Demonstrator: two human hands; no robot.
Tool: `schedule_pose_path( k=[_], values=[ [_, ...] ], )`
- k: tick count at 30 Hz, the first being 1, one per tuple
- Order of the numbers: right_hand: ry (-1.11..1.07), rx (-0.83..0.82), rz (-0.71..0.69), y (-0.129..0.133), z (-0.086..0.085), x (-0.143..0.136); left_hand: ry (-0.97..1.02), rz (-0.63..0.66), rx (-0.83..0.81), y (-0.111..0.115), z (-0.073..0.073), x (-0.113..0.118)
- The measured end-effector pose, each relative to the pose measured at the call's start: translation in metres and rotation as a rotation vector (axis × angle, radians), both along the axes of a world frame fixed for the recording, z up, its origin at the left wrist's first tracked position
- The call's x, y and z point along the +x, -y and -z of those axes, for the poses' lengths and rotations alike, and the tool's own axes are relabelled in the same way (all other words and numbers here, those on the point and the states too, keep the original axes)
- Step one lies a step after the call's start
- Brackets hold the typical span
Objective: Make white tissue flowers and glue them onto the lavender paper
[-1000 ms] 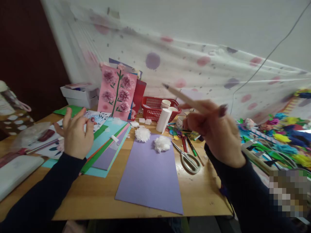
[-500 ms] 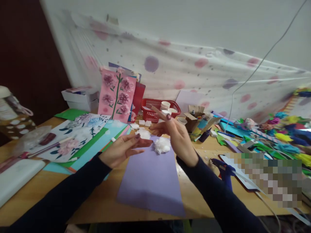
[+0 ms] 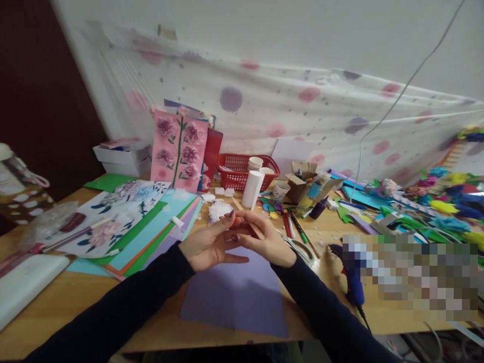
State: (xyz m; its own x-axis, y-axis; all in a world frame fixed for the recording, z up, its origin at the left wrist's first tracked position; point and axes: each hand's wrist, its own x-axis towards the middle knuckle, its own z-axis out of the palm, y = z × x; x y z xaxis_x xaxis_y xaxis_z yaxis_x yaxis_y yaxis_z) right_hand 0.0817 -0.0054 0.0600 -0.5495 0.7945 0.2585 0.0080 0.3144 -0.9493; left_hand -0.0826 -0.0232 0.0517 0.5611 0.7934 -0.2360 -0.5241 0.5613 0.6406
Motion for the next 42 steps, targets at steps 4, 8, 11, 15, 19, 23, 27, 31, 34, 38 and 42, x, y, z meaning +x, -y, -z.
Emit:
schedule_pose_path(
  k=[4,8,11,15,19,23,27,31,34,38,42],
  values=[
    [0.139,0.161,0.254,-0.003,0.009,-0.003,-0.082,-0.087,-0.054,0.001,0.001,0.011],
    [0.106,0.105,0.262,-0.007,0.002,0.008,-0.115,-0.077,0.007,0.001,0.002,0.005],
    [0.007,-0.024,0.218,-0.011,-0.005,0.022,-0.166,-0.076,0.046,-0.001,0.002,-0.011],
    [-0.117,-0.121,0.208,-0.015,-0.009,0.037,-0.287,-0.054,0.063,-0.004,0.001,-0.036],
    [-0.138,-0.117,0.256,-0.014,-0.014,0.047,-0.431,0.004,0.095,-0.006,-0.003,-0.062],
    [-0.112,-0.014,0.312,-0.009,-0.027,0.055,-0.565,0.062,0.154,-0.011,-0.008,-0.087],
    [-0.088,0.101,0.381,-0.004,-0.041,0.060,-0.900,-0.128,0.411,-0.017,-0.012,-0.096],
    [-0.104,0.126,0.397,-0.002,-0.045,0.060,-1.108,-0.438,0.683,-0.015,-0.015,-0.075],
    [-0.144,0.115,0.375,-0.003,-0.043,0.054,-0.774,-0.246,0.550,-0.012,-0.018,-0.044],
    [-0.140,0.122,0.306,-0.003,-0.036,0.041,-0.356,-0.037,0.363,-0.012,-0.019,0.001],
    [0.011,0.353,0.240,-0.003,-0.026,0.036,-0.100,-0.024,0.272,-0.019,-0.016,0.031]
  ],
)
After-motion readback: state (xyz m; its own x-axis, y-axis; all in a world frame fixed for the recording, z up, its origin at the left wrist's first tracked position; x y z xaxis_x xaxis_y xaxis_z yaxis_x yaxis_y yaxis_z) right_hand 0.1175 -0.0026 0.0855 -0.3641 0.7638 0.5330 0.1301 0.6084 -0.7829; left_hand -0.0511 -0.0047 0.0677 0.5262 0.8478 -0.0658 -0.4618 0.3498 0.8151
